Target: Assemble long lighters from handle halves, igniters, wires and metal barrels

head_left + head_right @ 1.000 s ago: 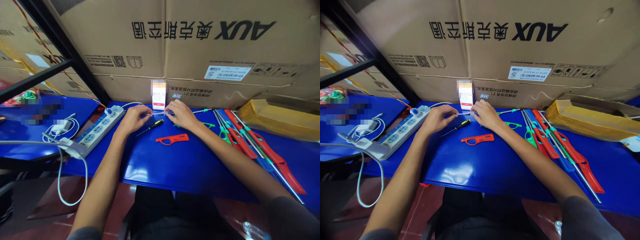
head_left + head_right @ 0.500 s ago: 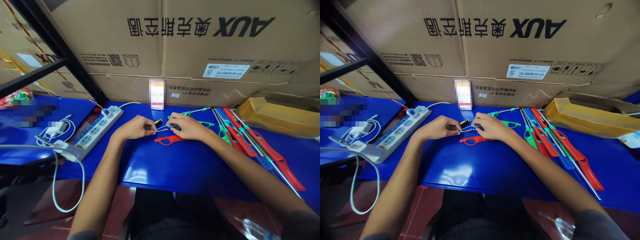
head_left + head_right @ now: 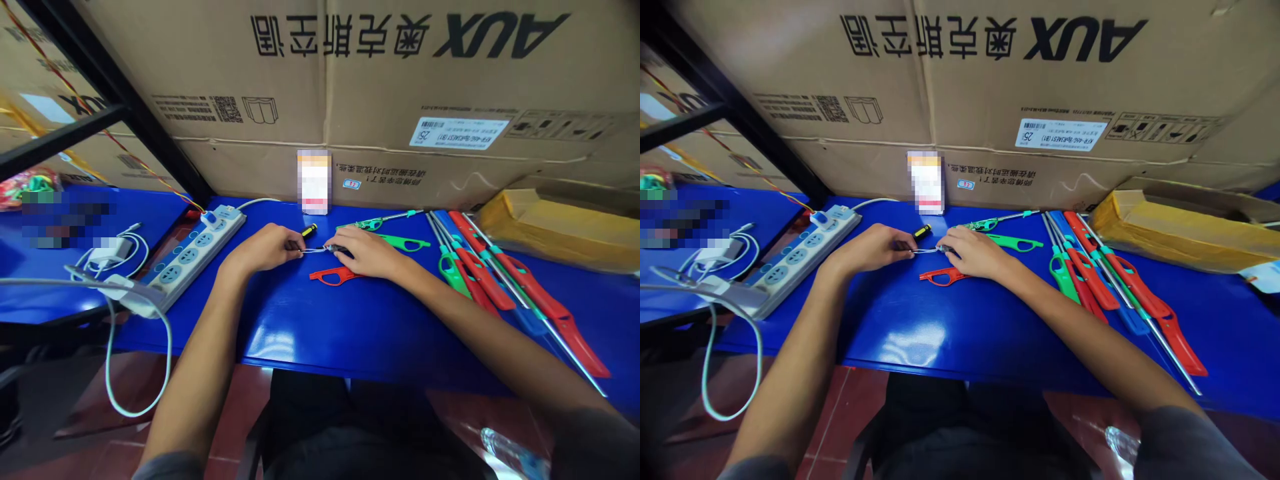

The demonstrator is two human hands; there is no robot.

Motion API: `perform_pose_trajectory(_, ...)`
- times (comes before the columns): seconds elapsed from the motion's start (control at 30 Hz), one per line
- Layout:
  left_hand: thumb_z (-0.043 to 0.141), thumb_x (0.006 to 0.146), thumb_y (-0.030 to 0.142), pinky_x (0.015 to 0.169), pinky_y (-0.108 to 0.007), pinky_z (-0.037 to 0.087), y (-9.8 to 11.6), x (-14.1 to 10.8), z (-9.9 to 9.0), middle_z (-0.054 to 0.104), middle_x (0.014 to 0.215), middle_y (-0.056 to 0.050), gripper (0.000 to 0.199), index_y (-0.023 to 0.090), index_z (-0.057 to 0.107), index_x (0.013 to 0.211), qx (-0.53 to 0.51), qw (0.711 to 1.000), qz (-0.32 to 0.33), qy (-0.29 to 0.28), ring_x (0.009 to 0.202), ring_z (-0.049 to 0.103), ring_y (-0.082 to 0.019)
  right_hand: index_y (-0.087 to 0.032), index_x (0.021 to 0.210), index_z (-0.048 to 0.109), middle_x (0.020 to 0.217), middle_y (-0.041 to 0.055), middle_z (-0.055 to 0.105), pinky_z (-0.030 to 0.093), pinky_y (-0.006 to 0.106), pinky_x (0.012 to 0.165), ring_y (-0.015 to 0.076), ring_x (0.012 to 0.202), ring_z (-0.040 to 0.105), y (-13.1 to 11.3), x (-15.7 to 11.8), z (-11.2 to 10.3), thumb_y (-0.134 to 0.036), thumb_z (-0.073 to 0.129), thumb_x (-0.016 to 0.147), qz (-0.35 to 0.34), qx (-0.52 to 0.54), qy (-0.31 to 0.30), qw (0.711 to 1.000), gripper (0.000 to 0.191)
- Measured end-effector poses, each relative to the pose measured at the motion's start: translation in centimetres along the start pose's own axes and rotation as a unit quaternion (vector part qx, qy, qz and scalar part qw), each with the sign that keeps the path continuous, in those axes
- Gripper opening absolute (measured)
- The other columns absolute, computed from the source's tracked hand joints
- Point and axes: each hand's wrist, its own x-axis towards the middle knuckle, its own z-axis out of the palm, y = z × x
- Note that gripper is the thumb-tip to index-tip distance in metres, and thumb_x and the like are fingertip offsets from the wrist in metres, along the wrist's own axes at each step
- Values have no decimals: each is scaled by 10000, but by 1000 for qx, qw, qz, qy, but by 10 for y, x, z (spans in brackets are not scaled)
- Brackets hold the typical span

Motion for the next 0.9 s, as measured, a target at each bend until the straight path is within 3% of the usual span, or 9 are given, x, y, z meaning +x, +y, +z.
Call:
perform_pose_trajectory(0.13,728,996,164,899,-313,539,2,0,-1,909,1100,-76,222,190,893,1143,20,1000,-10,13,964,820,-220,-157,1382,806,1231,172,780,565,504,1079,344,1205,695,2,2,3,-205,525,1140,5,-16,15,1000,373)
perform_pose_trajectory(0.57,757,996,173,849,-315,532,18,4,8,893,1056,-76,184,180,889,1124,3,1000,-6,-19,911,796,-210,-208,1249,829,1178,130,769,566,492,1115,318,1195,693,14,-7,8,-199,633,1086,-28,-5,41,999,256)
perform_pose_trajectory(0.77,769,971,167,838,-306,529,13,6,7,862,1036,-82,167,177,900,1074,16,999,26,-12,893,762,-195,-214,1175,823,1160,125,778,581,470,1083,307,1168,709,18,-8,3,-252,648,1117,-39,-4,23,999,188)
perform_pose_trajectory(0.9,765,970,178,870,-306,547,7,5,8,864,1070,-79,187,185,905,1095,-7,999,35,-36,922,777,-192,-205,1203,818,1182,135,773,585,467,1065,313,1177,707,18,-8,-1,-295,614,1148,-47,-1,44,998,229)
